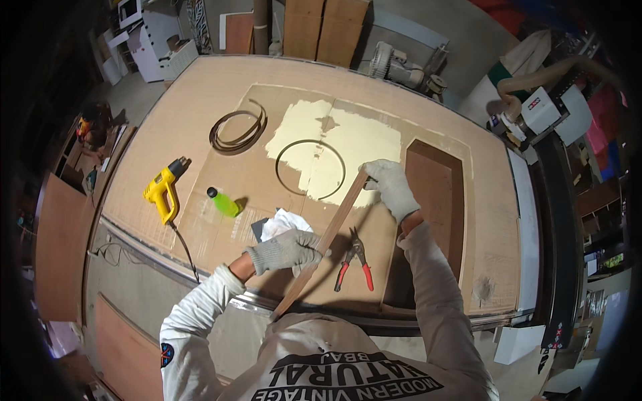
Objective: The person applies a flexible edging strip to the side of a wooden component by hand, using a heat gun and a cloth to bond the adhesive.
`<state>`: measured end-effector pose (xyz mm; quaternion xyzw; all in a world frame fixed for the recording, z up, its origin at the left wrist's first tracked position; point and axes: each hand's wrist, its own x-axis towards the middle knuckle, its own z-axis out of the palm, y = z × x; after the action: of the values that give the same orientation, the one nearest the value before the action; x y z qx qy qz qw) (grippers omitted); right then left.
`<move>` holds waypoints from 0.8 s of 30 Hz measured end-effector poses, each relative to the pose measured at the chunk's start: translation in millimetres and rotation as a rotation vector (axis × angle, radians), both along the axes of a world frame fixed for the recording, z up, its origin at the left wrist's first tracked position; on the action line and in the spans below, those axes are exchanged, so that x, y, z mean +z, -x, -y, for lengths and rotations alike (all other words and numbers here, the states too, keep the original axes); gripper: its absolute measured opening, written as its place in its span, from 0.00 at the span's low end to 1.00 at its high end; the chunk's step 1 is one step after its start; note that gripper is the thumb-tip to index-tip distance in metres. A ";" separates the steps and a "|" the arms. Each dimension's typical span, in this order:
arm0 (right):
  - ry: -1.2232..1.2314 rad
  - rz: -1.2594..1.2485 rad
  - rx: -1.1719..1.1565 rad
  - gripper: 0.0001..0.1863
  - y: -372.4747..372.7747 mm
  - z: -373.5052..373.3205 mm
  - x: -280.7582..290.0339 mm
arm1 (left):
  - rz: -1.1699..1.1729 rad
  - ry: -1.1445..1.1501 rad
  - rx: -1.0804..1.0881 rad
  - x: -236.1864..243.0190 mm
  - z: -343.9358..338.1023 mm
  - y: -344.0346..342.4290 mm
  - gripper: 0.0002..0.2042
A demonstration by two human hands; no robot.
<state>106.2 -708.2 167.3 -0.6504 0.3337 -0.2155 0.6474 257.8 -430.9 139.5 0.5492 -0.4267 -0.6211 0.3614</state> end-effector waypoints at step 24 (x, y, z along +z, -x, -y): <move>-0.553 0.578 0.023 0.23 -22.1 -32.3 -51.9 | -0.324 -0.040 0.102 -14.2 -17.9 1.1 0.14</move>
<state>128.3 -675.9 115.4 -0.3679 0.1757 -0.2847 0.8676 256.6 -413.0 125.3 0.4698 -0.3219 -0.6909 0.4453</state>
